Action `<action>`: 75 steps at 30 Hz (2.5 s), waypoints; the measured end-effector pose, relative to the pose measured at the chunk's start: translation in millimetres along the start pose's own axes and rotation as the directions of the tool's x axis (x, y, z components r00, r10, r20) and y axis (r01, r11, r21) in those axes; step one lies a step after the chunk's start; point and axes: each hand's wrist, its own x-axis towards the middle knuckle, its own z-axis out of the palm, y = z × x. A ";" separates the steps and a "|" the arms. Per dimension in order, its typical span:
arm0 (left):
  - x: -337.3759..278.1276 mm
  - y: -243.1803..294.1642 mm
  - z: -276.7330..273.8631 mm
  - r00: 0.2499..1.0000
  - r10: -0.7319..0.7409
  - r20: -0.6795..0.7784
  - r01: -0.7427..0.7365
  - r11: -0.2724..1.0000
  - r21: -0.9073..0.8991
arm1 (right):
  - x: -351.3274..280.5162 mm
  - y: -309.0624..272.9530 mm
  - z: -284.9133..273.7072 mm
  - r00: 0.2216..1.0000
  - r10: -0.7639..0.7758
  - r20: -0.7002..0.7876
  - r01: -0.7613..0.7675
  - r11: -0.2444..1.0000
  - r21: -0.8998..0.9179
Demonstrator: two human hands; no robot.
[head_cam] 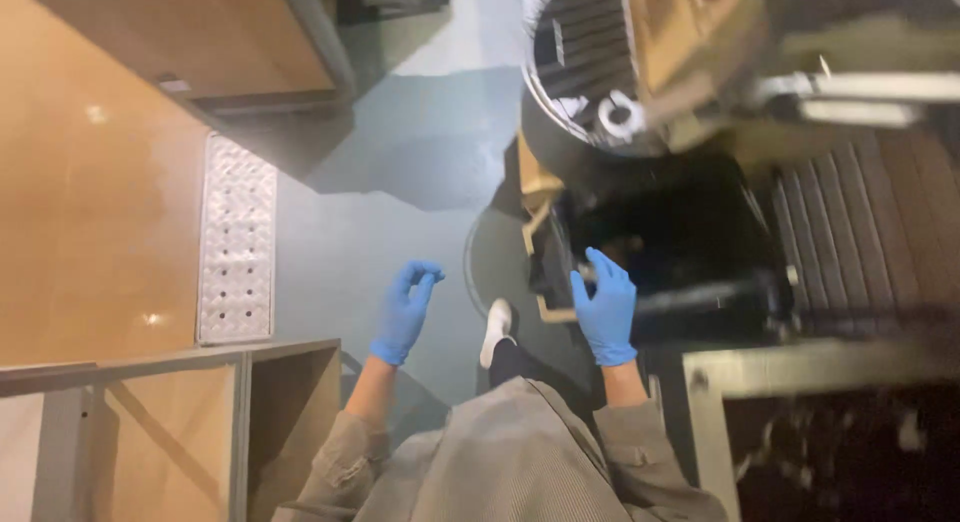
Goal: The recorder places donut dough into a fryer, flips them using tongs, and removes them to a cooling rack.
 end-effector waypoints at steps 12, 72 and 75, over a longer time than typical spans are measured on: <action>200.7 -49.9 -82.4 0.864 -0.315 -0.393 0.316 0.947 -0.065 | 333.7 -53.9 151.6 0.965 -0.206 0.164 0.153 0.946 0.285; 1006.5 -311.7 -187.5 0.812 -0.550 -0.196 0.517 0.833 -0.197 | 809.4 -19.4 679.6 0.910 0.114 0.399 -0.278 0.882 0.381; 1017.7 -343.2 -177.0 0.714 -0.680 0.170 0.554 0.399 -0.731 | 738.8 26.5 643.5 0.924 0.131 0.360 -0.302 0.827 0.474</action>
